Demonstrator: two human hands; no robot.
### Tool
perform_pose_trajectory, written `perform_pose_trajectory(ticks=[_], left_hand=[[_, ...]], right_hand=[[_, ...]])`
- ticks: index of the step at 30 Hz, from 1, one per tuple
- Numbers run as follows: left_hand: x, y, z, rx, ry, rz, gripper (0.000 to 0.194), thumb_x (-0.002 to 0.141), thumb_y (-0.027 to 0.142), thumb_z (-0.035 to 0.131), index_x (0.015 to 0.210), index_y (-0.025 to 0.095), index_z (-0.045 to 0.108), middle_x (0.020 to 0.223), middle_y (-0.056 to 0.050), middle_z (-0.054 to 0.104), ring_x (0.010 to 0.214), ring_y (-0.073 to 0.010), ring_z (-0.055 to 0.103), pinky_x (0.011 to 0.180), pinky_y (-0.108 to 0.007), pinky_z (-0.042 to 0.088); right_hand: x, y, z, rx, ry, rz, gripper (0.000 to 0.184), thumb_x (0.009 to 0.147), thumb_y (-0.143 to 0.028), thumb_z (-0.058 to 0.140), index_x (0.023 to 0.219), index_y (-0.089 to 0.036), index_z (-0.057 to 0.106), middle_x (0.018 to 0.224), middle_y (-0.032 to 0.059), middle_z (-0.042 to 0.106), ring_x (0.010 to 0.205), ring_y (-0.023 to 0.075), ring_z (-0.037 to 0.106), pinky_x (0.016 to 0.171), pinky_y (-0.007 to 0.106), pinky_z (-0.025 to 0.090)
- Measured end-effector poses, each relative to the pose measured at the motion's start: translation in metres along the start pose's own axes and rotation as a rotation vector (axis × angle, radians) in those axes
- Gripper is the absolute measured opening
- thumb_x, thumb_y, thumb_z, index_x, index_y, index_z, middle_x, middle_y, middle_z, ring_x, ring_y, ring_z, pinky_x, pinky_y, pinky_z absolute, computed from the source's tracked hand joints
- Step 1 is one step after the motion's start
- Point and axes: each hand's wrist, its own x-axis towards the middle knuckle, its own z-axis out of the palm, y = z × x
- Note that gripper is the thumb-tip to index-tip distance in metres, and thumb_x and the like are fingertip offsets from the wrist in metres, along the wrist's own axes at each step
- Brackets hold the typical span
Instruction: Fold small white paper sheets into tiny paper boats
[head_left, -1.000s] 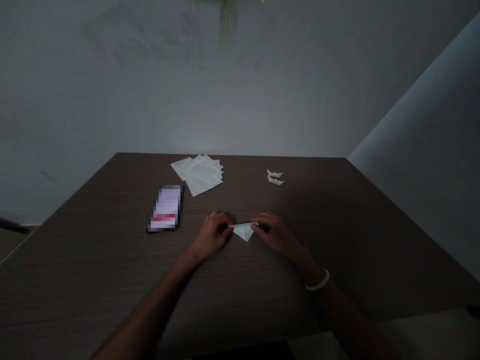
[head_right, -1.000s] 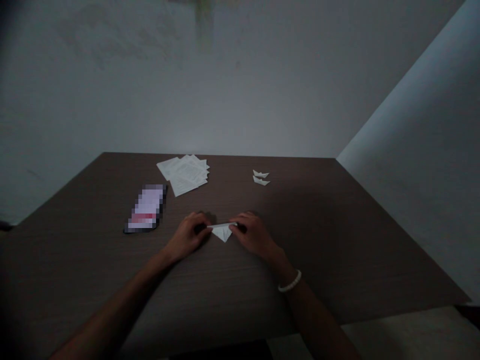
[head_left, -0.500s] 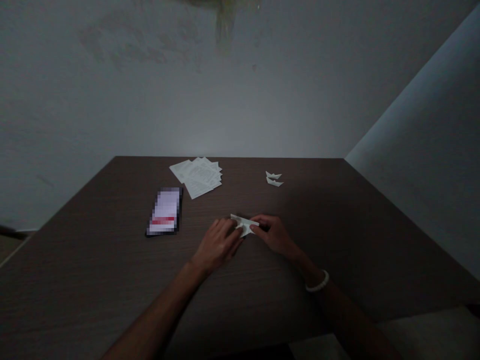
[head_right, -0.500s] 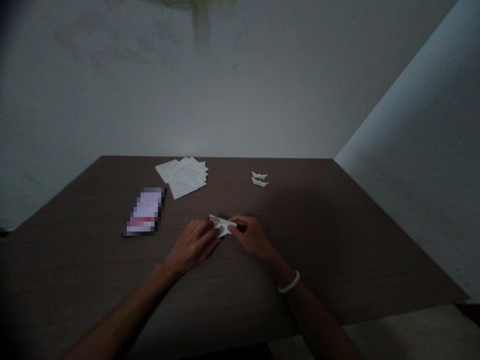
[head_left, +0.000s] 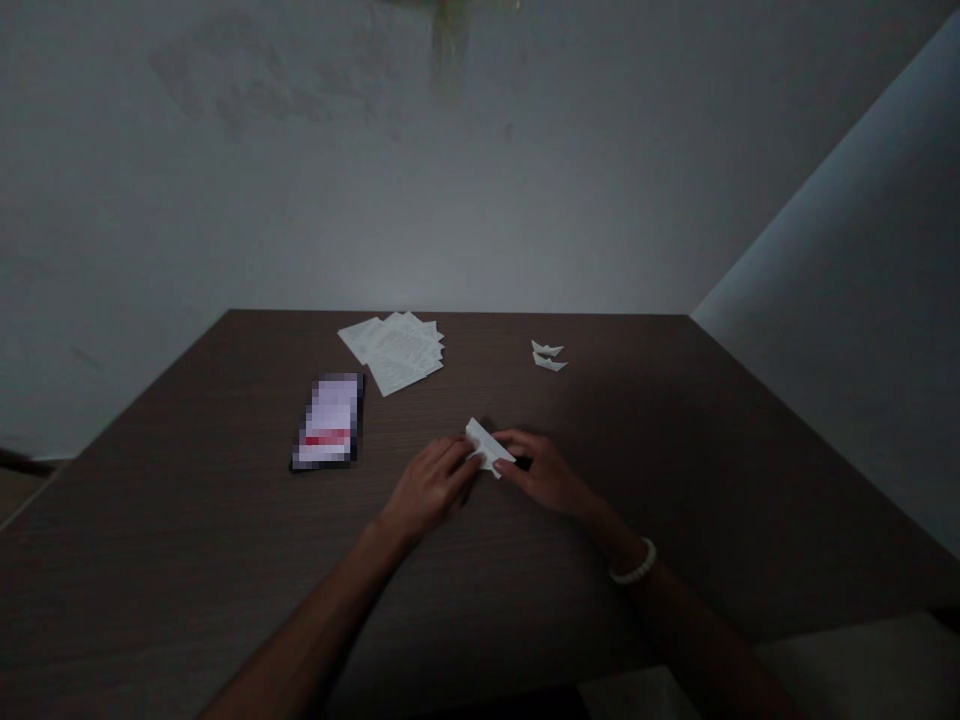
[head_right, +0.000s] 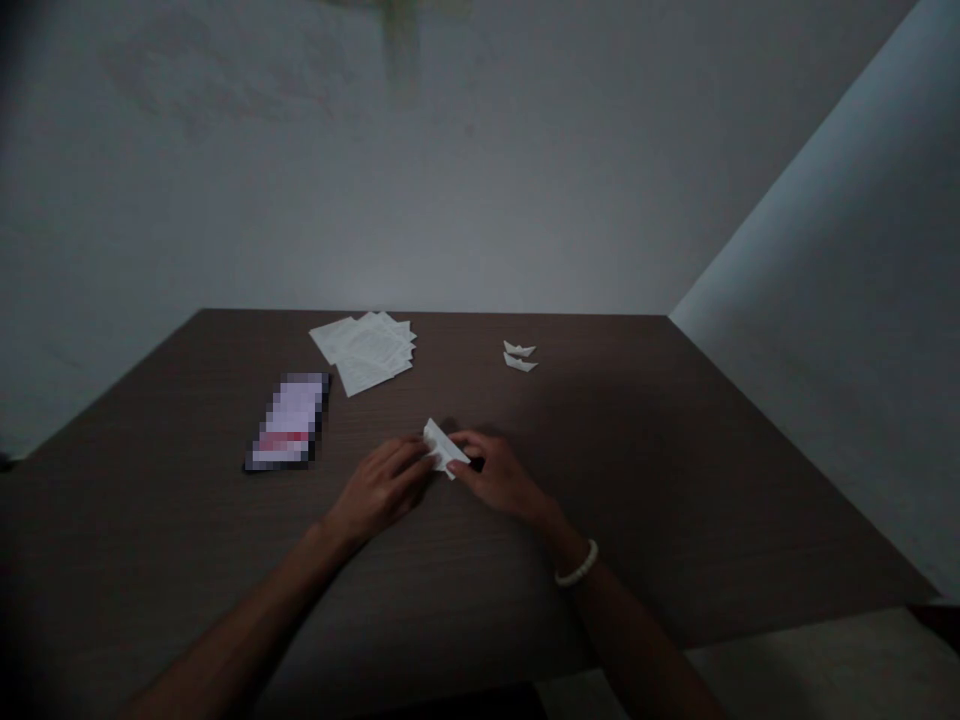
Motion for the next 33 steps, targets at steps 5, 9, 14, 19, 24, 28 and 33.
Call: perform_pose_trajectory(ticks=[5, 9, 14, 19, 24, 28, 33], left_hand=[[-0.002, -0.001, -0.002, 0.065, -0.056, -0.039, 0.016, 0.091, 0.013, 0.050, 0.097, 0.013, 0.064, 0.092, -0.010, 0.065, 0.087, -0.0230, 0.059, 0.075, -0.035, 0.051], [-0.001, 0.000, -0.002, 0.072, -0.124, -0.111, 0.015, 0.089, 0.012, 0.051, 0.095, 0.014, 0.065, 0.091, -0.010, 0.065, 0.085, -0.0231, 0.058, 0.075, -0.035, 0.049], [0.002, 0.001, -0.001, 0.062, -0.165, -0.189, 0.011, 0.090, 0.014, 0.052, 0.090, 0.015, 0.064, 0.092, -0.010, 0.063, 0.089, -0.0230, 0.058, 0.078, -0.035, 0.049], [0.002, 0.001, -0.002, 0.001, -0.219, -0.212, 0.013, 0.091, 0.014, 0.050, 0.093, 0.015, 0.063, 0.092, -0.009, 0.062, 0.087, -0.0210, 0.058, 0.076, -0.032, 0.050], [0.004, 0.001, -0.003, -0.086, -0.276, -0.267, 0.016, 0.093, 0.015, 0.046, 0.096, 0.016, 0.061, 0.097, -0.008, 0.062, 0.086, -0.0193, 0.059, 0.074, -0.030, 0.052], [0.001, 0.000, -0.002, -0.124, -0.265, -0.282, 0.019, 0.091, 0.011, 0.045, 0.102, 0.016, 0.061, 0.102, -0.010, 0.062, 0.091, -0.0203, 0.060, 0.077, -0.031, 0.052], [-0.002, -0.002, 0.001, -0.130, -0.235, -0.256, 0.021, 0.089, 0.010, 0.048, 0.104, 0.016, 0.063, 0.102, -0.010, 0.062, 0.090, -0.0202, 0.059, 0.077, -0.032, 0.052]], right_hand=[[-0.001, -0.003, -0.005, -0.230, 0.091, -0.149, 0.037, 0.080, -0.021, 0.068, 0.116, -0.020, 0.063, 0.095, 0.0050, 0.067, 0.084, 0.0173, 0.062, 0.079, 0.032, 0.051], [-0.001, 0.003, -0.010, -0.376, 0.081, -0.338, 0.032, 0.076, -0.015, 0.072, 0.106, -0.023, 0.067, 0.109, 0.0056, 0.064, 0.100, 0.0194, 0.060, 0.091, 0.036, 0.047], [-0.001, 0.010, -0.009, -0.555, 0.069, -0.362, 0.015, 0.081, -0.014, 0.069, 0.092, -0.024, 0.071, 0.106, 0.0043, 0.064, 0.096, 0.0188, 0.059, 0.088, 0.037, 0.047], [-0.001, 0.011, -0.008, -0.632, 0.041, -0.376, 0.010, 0.086, -0.018, 0.066, 0.092, -0.024, 0.071, 0.102, 0.0042, 0.065, 0.094, 0.0191, 0.058, 0.087, 0.038, 0.046], [0.000, 0.011, -0.009, -0.651, 0.054, -0.385, 0.009, 0.086, -0.020, 0.067, 0.092, -0.024, 0.071, 0.101, 0.0043, 0.066, 0.092, 0.0190, 0.057, 0.087, 0.038, 0.045], [0.000, 0.010, -0.009, -0.650, 0.053, -0.389, 0.014, 0.081, -0.020, 0.071, 0.095, -0.023, 0.071, 0.106, 0.0043, 0.065, 0.093, 0.0192, 0.057, 0.087, 0.037, 0.045], [0.000, 0.011, -0.009, -0.652, 0.063, -0.409, 0.009, 0.086, -0.018, 0.065, 0.092, -0.023, 0.071, 0.102, 0.0044, 0.065, 0.092, 0.0185, 0.057, 0.086, 0.036, 0.045]])
